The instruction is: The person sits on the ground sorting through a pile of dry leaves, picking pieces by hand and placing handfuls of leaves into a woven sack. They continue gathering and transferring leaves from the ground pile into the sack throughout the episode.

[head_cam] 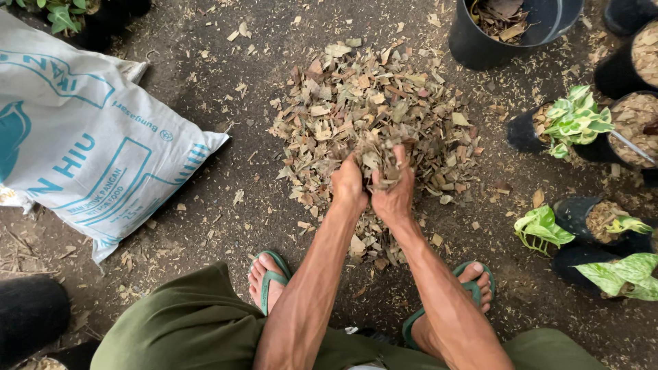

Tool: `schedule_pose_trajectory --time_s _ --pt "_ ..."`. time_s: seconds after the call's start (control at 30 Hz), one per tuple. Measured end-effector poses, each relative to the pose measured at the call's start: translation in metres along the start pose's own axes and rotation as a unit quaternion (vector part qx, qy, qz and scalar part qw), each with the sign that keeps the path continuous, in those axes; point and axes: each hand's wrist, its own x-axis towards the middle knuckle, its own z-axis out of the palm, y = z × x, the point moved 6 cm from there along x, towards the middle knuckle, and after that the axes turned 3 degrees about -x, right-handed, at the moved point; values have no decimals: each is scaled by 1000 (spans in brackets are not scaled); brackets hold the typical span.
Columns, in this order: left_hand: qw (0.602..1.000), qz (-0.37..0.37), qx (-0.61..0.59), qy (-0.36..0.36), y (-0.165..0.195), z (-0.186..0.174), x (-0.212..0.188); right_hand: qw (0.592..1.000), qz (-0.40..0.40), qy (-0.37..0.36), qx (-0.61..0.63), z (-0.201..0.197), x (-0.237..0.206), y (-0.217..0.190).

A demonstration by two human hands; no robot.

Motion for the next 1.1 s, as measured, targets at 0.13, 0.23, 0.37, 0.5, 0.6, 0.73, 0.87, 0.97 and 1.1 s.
schedule_pose_trajectory --time_s 0.13,0.23,0.37,0.5,0.6,0.73,0.87,0.97,1.1 --pt "943 227 242 20 21 -5 -4 915 -290 50 -276 -5 7 -30" --pt "843 391 363 -63 32 4 -18 969 121 -195 -86 -4 13 11" --pt "719 495 485 -51 40 12 -30 977 1 -129 -172 -25 21 -17" --pt "766 512 374 -104 44 11 -41 971 127 -135 -151 -38 29 -7" --pt "843 362 355 -179 33 14 -33 950 228 -192 -98 -39 28 2" --pt "837 333 399 -173 36 16 -31 952 179 -240 56 -47 28 -12" --pt "829 356 387 -191 40 19 -29 961 137 -231 72 -52 35 -27" --pt "862 310 351 -197 34 17 -22 971 83 -213 64 -53 38 -40" --pt "894 257 299 -214 22 16 -15 979 22 -177 99 -55 41 -52"
